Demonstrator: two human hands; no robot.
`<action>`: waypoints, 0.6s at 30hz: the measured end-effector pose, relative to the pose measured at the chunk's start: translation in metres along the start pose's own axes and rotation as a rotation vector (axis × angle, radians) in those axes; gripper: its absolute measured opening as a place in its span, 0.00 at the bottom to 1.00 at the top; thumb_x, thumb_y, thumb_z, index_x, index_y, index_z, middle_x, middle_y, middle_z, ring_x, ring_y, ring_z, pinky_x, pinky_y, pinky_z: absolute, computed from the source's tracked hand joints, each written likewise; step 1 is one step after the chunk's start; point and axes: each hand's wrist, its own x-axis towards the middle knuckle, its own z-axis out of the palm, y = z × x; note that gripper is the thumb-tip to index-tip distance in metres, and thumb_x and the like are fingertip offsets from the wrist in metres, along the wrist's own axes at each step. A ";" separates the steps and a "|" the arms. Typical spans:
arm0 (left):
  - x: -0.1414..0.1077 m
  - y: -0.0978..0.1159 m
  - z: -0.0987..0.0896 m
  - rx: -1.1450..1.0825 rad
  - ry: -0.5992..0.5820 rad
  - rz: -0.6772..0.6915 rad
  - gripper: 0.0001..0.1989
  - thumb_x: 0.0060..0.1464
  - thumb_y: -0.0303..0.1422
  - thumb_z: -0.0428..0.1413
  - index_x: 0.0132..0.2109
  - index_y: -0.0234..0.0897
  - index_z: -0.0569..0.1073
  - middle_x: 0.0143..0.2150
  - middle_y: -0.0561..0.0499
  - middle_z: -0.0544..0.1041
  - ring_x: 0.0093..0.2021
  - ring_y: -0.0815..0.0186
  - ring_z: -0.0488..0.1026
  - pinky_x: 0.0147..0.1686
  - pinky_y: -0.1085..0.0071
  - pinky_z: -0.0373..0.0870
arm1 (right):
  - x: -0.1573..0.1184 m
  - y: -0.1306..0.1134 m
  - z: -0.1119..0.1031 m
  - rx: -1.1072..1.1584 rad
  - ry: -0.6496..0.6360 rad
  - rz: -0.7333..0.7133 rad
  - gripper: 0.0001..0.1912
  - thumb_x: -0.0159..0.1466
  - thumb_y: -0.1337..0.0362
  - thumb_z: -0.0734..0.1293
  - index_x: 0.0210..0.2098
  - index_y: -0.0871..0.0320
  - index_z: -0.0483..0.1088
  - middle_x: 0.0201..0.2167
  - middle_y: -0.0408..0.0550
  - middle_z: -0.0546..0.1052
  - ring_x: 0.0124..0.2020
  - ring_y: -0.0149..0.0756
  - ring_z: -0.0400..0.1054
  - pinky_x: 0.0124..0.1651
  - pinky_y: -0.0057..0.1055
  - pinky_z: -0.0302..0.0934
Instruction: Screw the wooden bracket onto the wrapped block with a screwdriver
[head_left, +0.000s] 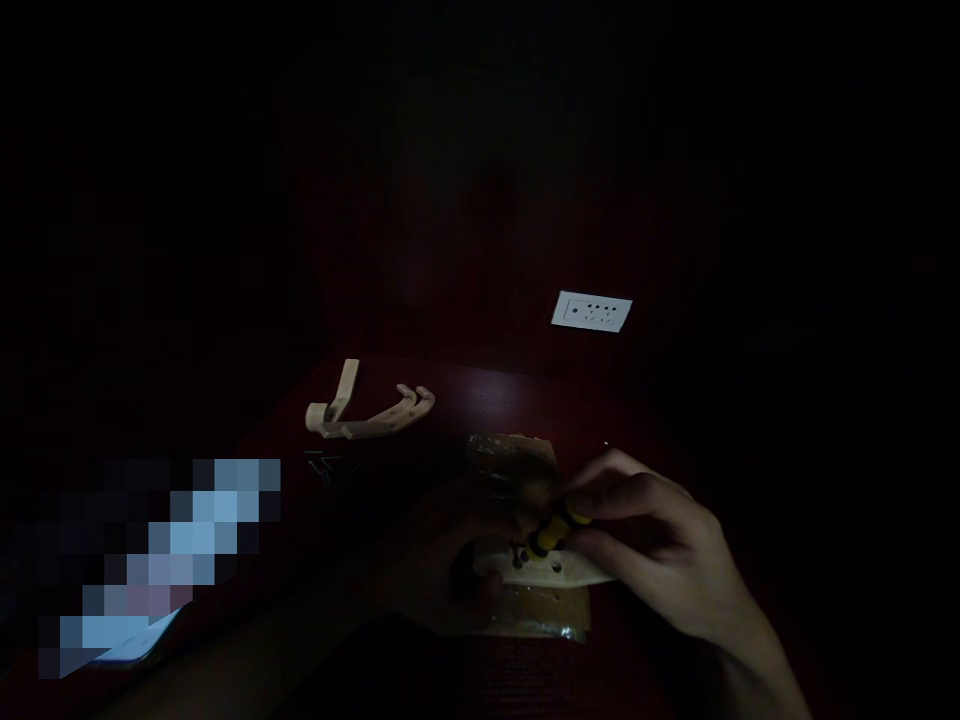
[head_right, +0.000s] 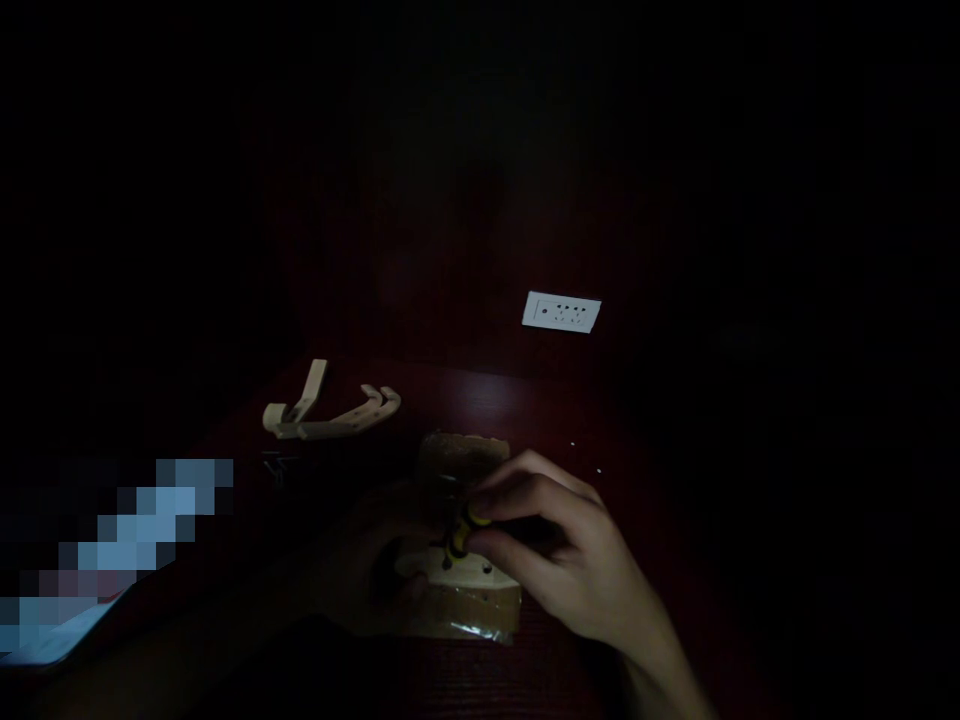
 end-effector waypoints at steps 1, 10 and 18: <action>0.000 0.000 0.000 0.000 -0.004 -0.003 0.24 0.46 0.30 0.55 0.53 0.41 0.63 0.47 0.47 0.75 0.48 0.60 0.72 0.47 0.60 0.71 | 0.000 -0.001 0.000 -0.003 -0.010 0.003 0.14 0.55 0.75 0.70 0.39 0.54 0.72 0.39 0.49 0.75 0.39 0.38 0.72 0.39 0.34 0.69; -0.004 0.000 0.002 0.030 0.006 -0.035 0.24 0.46 0.30 0.55 0.53 0.42 0.64 0.47 0.47 0.75 0.48 0.60 0.72 0.48 0.60 0.71 | -0.005 -0.003 0.003 0.053 -0.025 0.024 0.12 0.59 0.74 0.66 0.41 0.55 0.70 0.41 0.52 0.77 0.43 0.41 0.72 0.41 0.37 0.69; 0.001 0.002 -0.001 -0.015 -0.012 -0.025 0.25 0.46 0.29 0.55 0.53 0.43 0.63 0.47 0.48 0.76 0.48 0.60 0.73 0.48 0.59 0.71 | 0.000 -0.002 0.002 0.009 -0.011 -0.008 0.12 0.56 0.74 0.70 0.38 0.55 0.72 0.36 0.49 0.76 0.37 0.37 0.72 0.37 0.34 0.69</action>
